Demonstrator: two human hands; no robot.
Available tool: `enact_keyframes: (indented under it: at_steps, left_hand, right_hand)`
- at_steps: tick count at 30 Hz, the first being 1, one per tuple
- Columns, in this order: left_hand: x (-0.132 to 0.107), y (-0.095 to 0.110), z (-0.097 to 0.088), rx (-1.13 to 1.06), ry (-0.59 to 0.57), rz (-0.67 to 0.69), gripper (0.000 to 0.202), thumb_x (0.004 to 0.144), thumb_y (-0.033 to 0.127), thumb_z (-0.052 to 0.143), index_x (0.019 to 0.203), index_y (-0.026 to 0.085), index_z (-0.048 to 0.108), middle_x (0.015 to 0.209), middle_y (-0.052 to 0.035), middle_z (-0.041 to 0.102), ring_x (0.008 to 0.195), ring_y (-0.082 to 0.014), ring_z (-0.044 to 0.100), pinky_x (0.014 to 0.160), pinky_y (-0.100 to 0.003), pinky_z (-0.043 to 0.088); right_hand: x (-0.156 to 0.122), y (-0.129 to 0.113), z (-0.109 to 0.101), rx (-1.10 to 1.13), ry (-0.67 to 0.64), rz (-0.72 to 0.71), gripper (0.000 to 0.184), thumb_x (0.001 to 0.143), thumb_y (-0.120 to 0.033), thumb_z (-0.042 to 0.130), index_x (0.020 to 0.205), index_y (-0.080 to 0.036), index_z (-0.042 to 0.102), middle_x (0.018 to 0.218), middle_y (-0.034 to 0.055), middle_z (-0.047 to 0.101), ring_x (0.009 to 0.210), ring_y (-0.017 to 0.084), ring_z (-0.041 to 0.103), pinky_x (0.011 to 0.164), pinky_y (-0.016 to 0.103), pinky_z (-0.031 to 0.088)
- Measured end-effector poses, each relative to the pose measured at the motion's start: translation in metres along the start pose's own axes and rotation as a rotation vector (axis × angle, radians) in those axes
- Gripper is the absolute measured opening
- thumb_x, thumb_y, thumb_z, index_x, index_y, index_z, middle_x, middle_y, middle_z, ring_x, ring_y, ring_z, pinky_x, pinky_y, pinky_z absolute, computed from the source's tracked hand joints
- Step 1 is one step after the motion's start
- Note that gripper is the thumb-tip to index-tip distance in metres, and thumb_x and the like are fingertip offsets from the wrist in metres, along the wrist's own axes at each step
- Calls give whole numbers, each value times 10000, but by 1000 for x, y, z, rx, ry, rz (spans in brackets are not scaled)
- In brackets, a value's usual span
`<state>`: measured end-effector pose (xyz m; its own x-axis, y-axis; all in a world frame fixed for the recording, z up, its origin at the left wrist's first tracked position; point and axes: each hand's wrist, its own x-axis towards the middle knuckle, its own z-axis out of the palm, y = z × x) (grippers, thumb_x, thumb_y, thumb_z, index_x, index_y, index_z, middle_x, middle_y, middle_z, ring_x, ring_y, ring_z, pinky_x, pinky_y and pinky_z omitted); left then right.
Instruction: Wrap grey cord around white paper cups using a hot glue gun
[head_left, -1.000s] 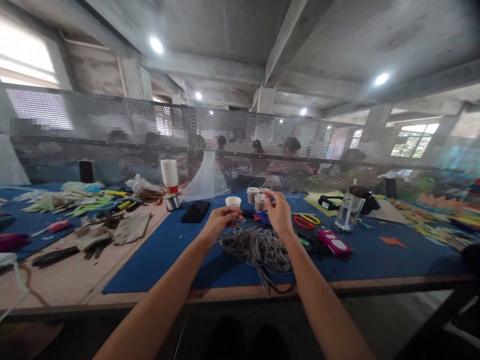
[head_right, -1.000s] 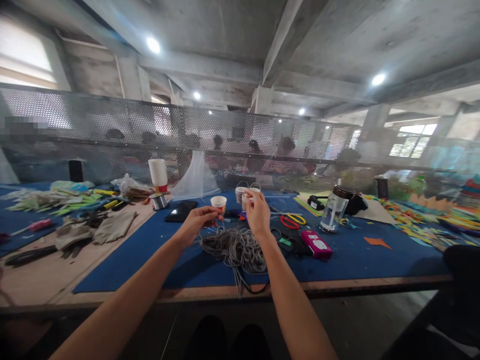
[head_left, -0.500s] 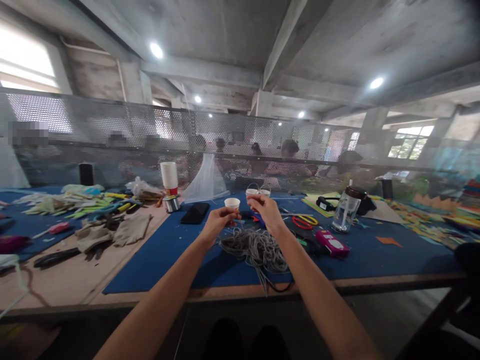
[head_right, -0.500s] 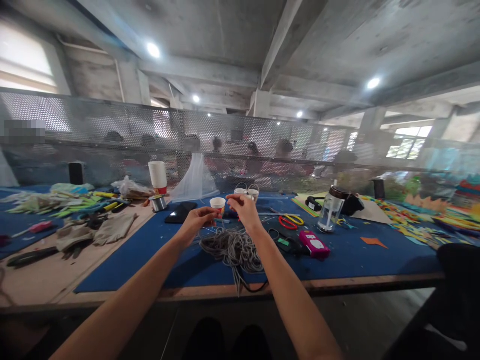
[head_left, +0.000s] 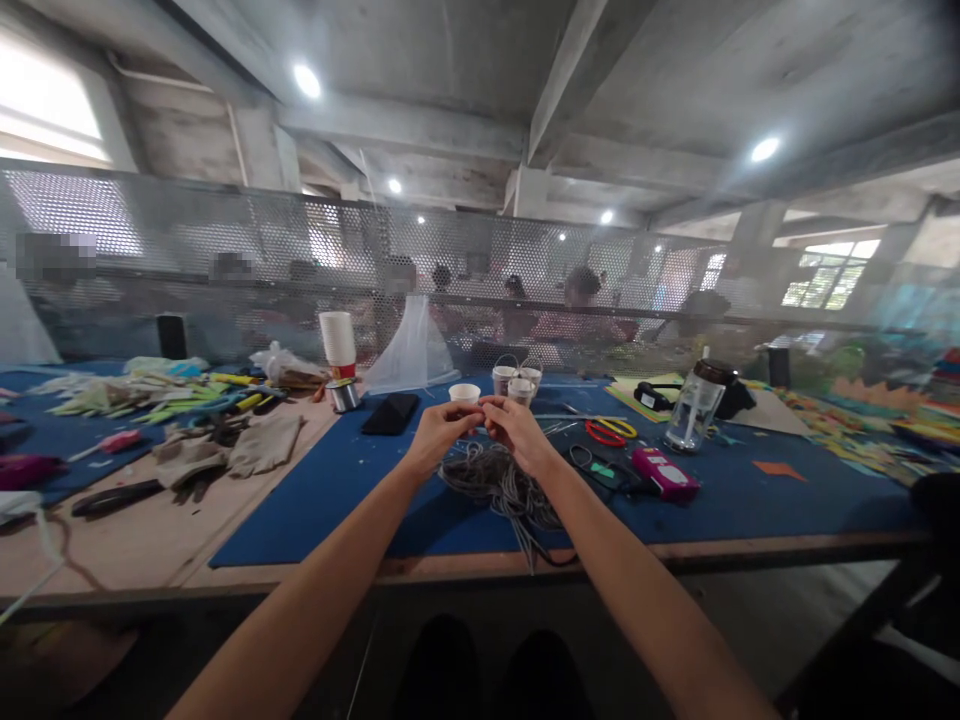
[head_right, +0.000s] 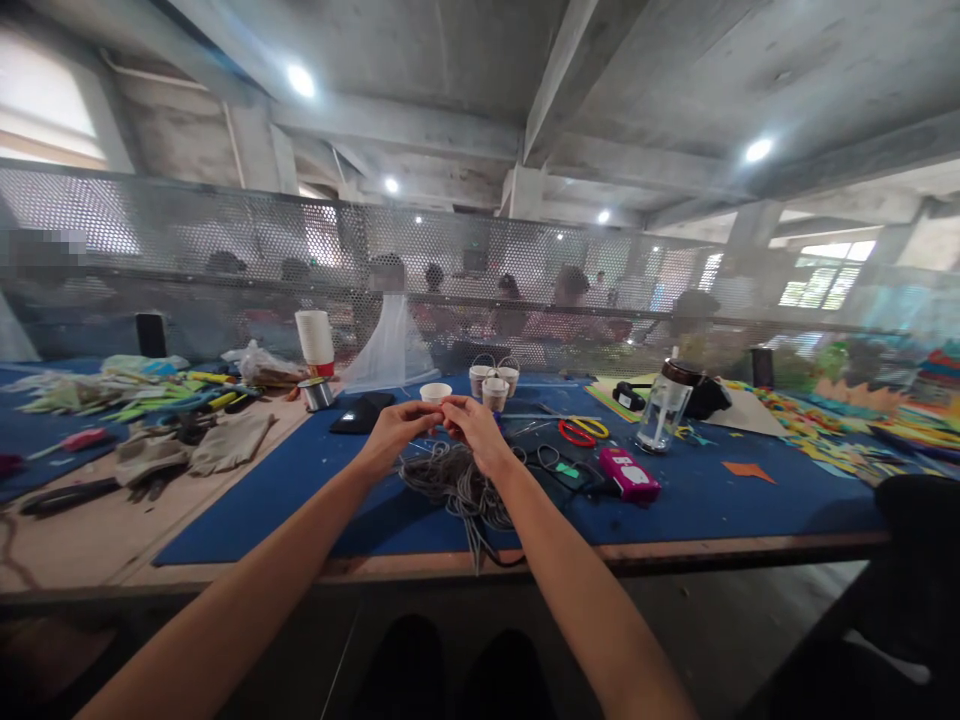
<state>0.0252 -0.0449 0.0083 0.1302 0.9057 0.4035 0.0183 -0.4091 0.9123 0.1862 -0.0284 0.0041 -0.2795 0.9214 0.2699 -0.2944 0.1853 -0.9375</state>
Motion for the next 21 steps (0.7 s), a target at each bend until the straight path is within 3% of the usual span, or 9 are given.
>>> enact_keyframes:
  at_steps: [6, 21]
  left_hand:
    - [3, -6, -2, 8, 7, 8, 324, 676, 413, 783, 871, 154, 768, 773, -36, 719, 665, -149, 597, 651, -265, 455]
    - [3, -12, -4, -32, -28, -54, 331, 667, 438, 776, 811, 142, 741, 757, -38, 697, 636, -138, 569, 620, -255, 419]
  right_hand:
    - [1, 1, 1, -200, 55, -72, 412, 713, -486, 730, 946, -159, 639, 639, -28, 603, 579, 97, 517, 559, 235, 393]
    - [3, 6, -2, -258, 44, -121, 371, 723, -477, 702, 913, -166, 637, 605, -33, 597, 549, 100, 525, 549, 239, 397]
